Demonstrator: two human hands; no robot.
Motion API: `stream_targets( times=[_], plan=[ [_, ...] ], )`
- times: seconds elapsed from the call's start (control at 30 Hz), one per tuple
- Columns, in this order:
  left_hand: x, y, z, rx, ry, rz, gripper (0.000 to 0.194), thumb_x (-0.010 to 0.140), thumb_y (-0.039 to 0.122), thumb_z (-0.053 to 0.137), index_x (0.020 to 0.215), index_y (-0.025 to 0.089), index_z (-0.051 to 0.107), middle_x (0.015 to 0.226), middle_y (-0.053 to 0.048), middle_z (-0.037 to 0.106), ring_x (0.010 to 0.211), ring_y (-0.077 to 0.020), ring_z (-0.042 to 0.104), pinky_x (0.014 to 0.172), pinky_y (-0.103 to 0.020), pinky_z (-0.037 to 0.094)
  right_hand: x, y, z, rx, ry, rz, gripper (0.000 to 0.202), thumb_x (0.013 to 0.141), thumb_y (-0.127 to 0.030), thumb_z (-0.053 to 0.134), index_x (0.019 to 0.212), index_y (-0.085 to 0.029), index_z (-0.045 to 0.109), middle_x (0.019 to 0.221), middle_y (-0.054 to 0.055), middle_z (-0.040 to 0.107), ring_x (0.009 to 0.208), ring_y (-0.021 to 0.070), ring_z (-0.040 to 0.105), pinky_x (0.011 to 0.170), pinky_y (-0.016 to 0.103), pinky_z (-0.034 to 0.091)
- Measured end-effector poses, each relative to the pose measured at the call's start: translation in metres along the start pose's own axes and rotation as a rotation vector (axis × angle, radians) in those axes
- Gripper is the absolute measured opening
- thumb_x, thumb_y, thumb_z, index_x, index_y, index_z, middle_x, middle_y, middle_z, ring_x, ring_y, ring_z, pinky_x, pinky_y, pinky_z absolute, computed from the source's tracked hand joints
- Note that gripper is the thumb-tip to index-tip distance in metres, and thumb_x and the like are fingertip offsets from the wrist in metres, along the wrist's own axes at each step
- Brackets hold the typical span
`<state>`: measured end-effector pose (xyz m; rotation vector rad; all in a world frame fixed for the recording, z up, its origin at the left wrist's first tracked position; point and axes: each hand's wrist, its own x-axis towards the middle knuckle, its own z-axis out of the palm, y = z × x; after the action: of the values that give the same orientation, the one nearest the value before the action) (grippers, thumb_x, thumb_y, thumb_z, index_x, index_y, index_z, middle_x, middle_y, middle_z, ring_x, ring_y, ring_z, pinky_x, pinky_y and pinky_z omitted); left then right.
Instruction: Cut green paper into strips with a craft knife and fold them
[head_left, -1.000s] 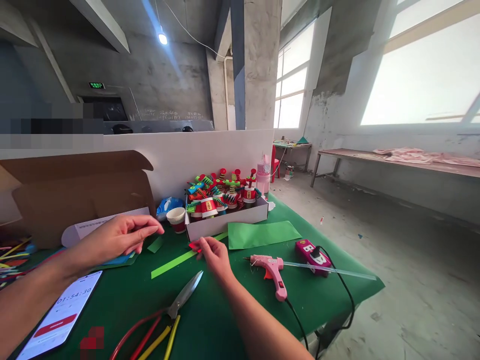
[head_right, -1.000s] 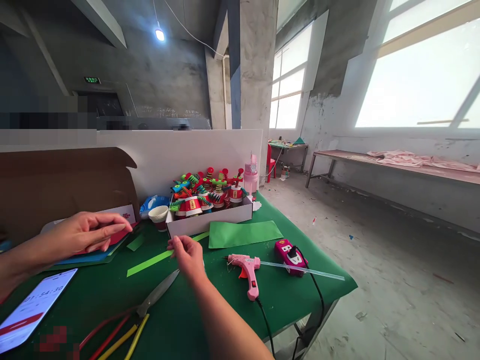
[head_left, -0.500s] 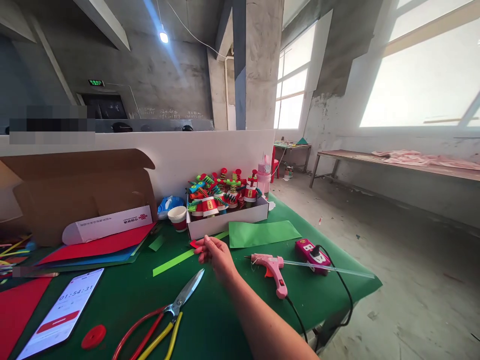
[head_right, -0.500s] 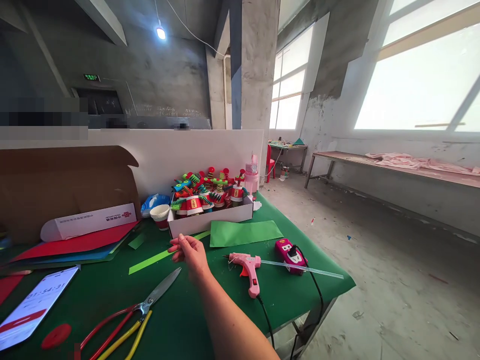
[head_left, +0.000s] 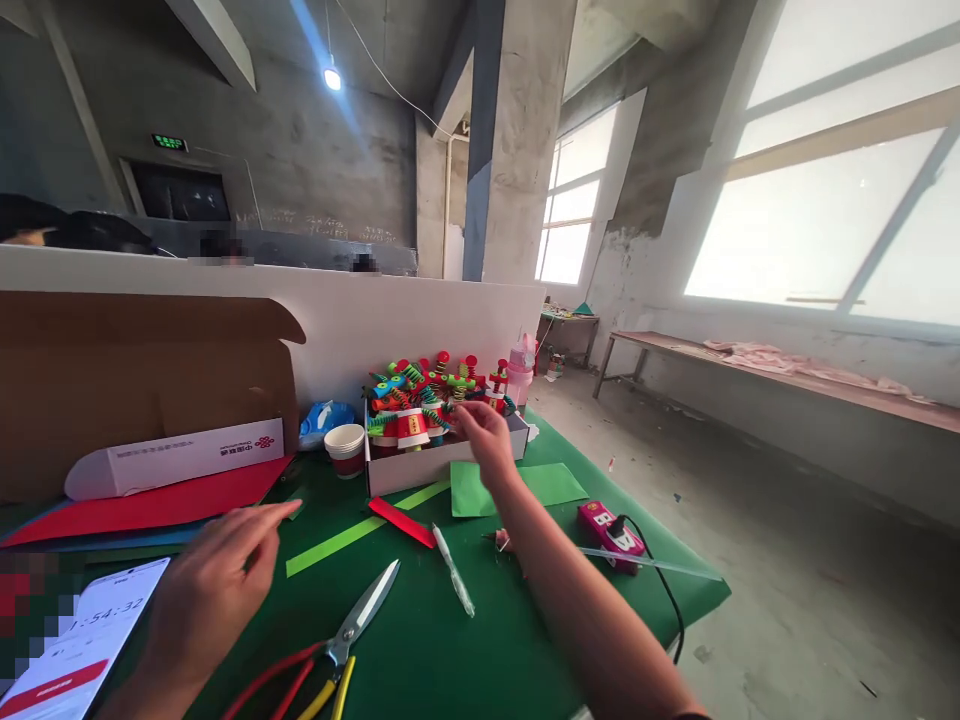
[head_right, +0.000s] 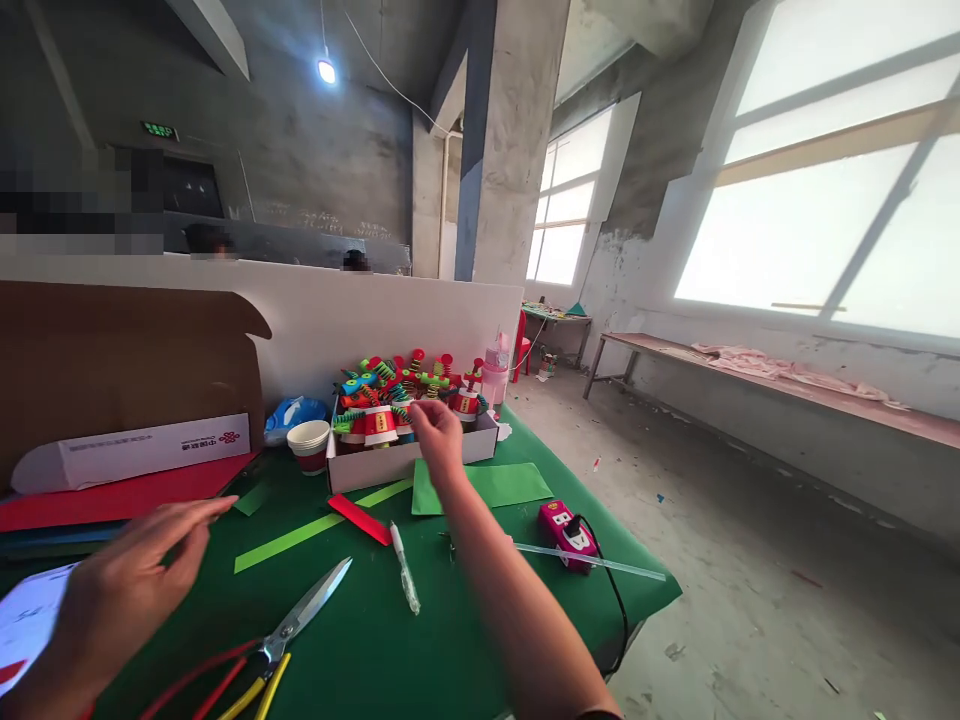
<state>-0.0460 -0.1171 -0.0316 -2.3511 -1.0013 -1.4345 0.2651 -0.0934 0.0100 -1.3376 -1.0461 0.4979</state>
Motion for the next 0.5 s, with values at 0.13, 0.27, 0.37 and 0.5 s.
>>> stream_targets(
  times=[0.13,0.27,0.37,0.5],
  plan=[
    [-0.008,0.009,0.039,-0.042,0.063,0.226,0.041,0.090,0.011,0.046,0.116,0.032,0.068,0.086,-0.002,0.076,0.076,-0.0207,0.071,0.077,-0.037,0.055,0.077,0.009,-0.052,-0.312,0.131,0.065,0.025,0.083,-0.034,0.069,0.100,-0.015,0.068,0.101,0.009,0.071,0.096,0.0210,0.066,0.082,0.031,0.052],
    [-0.034,0.012,0.053,-0.064,-0.030,0.373,0.037,0.088,0.001,0.041,0.101,0.020,0.069,0.089,-0.005,0.074,0.085,-0.0186,0.069,0.086,-0.036,0.052,0.133,0.031,-0.084,-0.588,0.090,0.176,0.030,0.092,-0.033,0.065,0.116,-0.015,0.062,0.117,0.009,0.064,0.103,0.0220,0.064,0.088,0.042,0.054],
    [-0.037,0.014,0.054,-0.058,-0.016,0.393,0.033,0.088,-0.001,0.041,0.102,0.015,0.067,0.089,-0.006,0.073,0.087,-0.0183,0.067,0.087,-0.036,0.050,0.163,0.051,-0.087,-0.710,0.016,0.225,0.034,0.096,-0.036,0.060,0.124,-0.017,0.059,0.125,0.009,0.061,0.106,0.0229,0.063,0.089,0.044,0.055],
    [-0.034,0.009,0.053,-0.051,-0.021,0.400,0.031,0.088,-0.001,0.042,0.102,0.012,0.067,0.091,-0.008,0.072,0.090,-0.0192,0.066,0.088,-0.036,0.050,0.191,0.076,-0.082,-0.787,-0.041,0.216,0.035,0.095,-0.037,0.061,0.125,-0.017,0.058,0.125,0.009,0.060,0.106,0.0231,0.063,0.089,0.044,0.055]
  ],
)
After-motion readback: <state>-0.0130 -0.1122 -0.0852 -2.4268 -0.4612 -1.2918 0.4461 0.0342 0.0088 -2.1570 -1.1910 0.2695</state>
